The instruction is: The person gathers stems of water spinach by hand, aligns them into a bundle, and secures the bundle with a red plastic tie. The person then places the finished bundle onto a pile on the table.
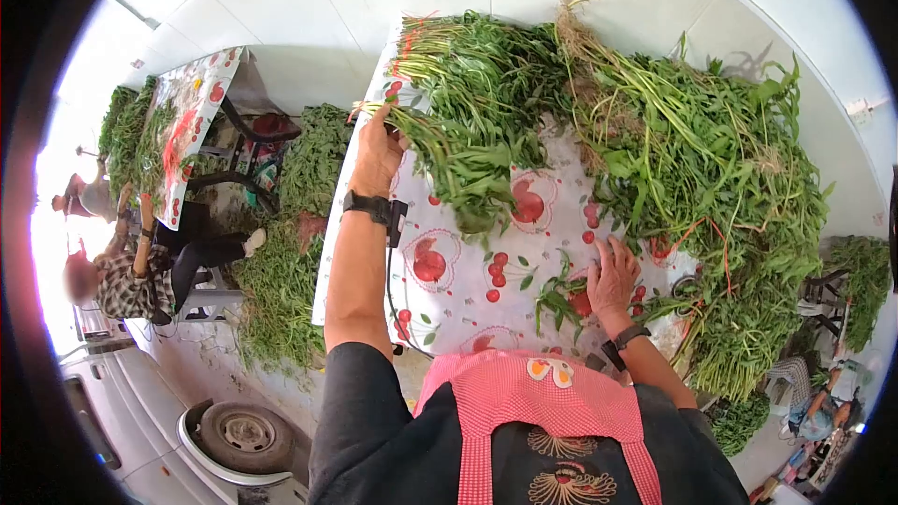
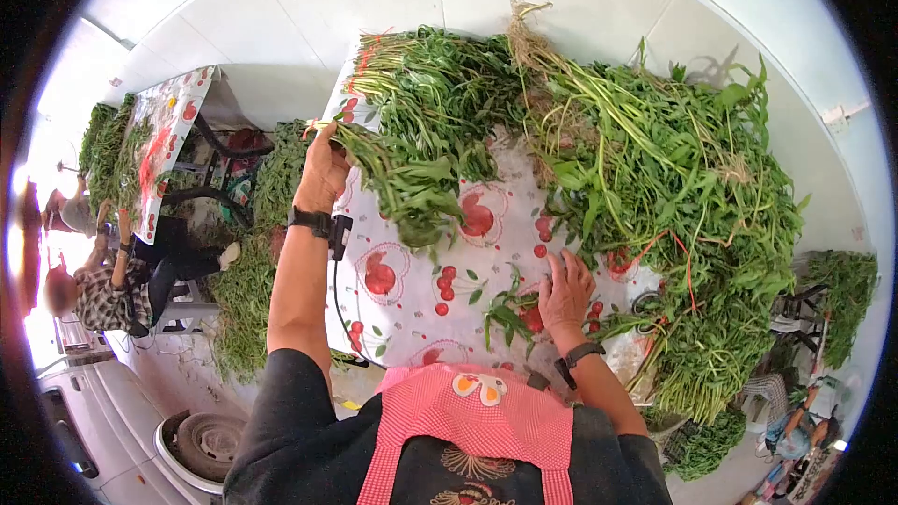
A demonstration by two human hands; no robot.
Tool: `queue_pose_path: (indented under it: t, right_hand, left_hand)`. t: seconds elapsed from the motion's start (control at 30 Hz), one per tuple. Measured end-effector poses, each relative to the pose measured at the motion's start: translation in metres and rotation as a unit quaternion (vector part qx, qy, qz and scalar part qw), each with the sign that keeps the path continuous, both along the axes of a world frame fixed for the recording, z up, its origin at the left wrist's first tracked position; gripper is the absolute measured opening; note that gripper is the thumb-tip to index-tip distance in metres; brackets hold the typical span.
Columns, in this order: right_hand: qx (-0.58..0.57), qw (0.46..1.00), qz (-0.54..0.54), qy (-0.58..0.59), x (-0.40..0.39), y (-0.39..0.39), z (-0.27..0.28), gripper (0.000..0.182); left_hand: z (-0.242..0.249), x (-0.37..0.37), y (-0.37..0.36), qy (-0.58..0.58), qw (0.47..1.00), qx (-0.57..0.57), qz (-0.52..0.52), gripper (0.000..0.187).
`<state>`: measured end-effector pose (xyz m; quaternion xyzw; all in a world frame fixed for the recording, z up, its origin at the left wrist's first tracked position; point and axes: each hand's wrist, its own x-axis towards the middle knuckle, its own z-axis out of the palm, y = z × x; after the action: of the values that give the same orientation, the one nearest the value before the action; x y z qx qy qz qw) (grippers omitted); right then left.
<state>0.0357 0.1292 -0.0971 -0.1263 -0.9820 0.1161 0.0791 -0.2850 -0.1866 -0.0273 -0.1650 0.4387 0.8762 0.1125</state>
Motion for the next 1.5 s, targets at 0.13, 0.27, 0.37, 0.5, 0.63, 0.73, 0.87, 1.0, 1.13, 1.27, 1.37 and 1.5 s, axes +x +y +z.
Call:
queue_pose_path:
  t: [0.13,0.27,0.37,0.5,0.63,0.73,0.87,1.0,1.13,1.27,1.37,1.5]
  right_hand:
    - [-0.003,1.0,-0.004,-0.01,-0.002,0.001,0.001,0.044]
    - [0.003,1.0,0.002,-0.025,-0.003,0.0,0.002,0.044]
    - [0.008,0.999,0.002,-0.032,-0.005,0.001,0.003,0.045]
    - [0.011,1.0,0.009,-0.022,-0.005,0.002,-0.002,0.046]
    - [0.007,1.0,0.008,-0.029,-0.007,0.001,0.002,0.046]
    - [0.01,0.999,0.008,-0.031,-0.007,0.001,0.002,0.045]
    - [0.016,0.999,0.003,-0.03,-0.008,0.0,0.002,0.045]
    - [0.017,0.999,0.004,-0.032,-0.007,0.001,0.001,0.045]
    - [0.019,0.999,0.004,-0.029,-0.008,0.001,0.002,0.045]
    - [0.014,0.999,0.005,-0.033,-0.005,0.001,0.0,0.045]
    - [0.011,0.999,0.001,-0.036,-0.005,0.001,0.001,0.045]
    - [0.005,0.999,-0.002,-0.036,-0.005,0.001,0.001,0.044]
  left_hand:
    - [-0.043,-0.047,-0.001,-0.028,0.999,-0.007,0.02,0.016]
    - [-0.067,-0.063,0.012,-0.023,0.97,-0.213,0.113,0.024]
    - [-0.063,-0.067,0.022,-0.05,0.913,-0.395,0.085,0.037]
    - [-0.084,-0.078,0.036,0.021,0.865,-0.501,0.011,0.053]
    - [-0.067,-0.07,0.056,-0.008,0.836,-0.548,0.015,0.065]
    - [-0.051,-0.064,0.072,-0.037,0.851,-0.522,0.045,0.068]
    - [-0.065,-0.081,0.079,-0.083,0.855,-0.51,0.034,0.074]
    - [-0.074,-0.088,0.086,-0.025,0.833,-0.552,0.037,0.069]
    - [-0.062,-0.08,0.091,-0.027,0.846,-0.529,0.057,0.064]
    - [-0.047,-0.068,0.077,-0.02,0.755,-0.652,-0.061,0.061]
    - [-0.048,-0.066,0.062,0.0,0.768,-0.631,-0.109,0.075]
    - [-0.05,-0.037,0.06,0.049,0.77,-0.61,-0.179,0.1]
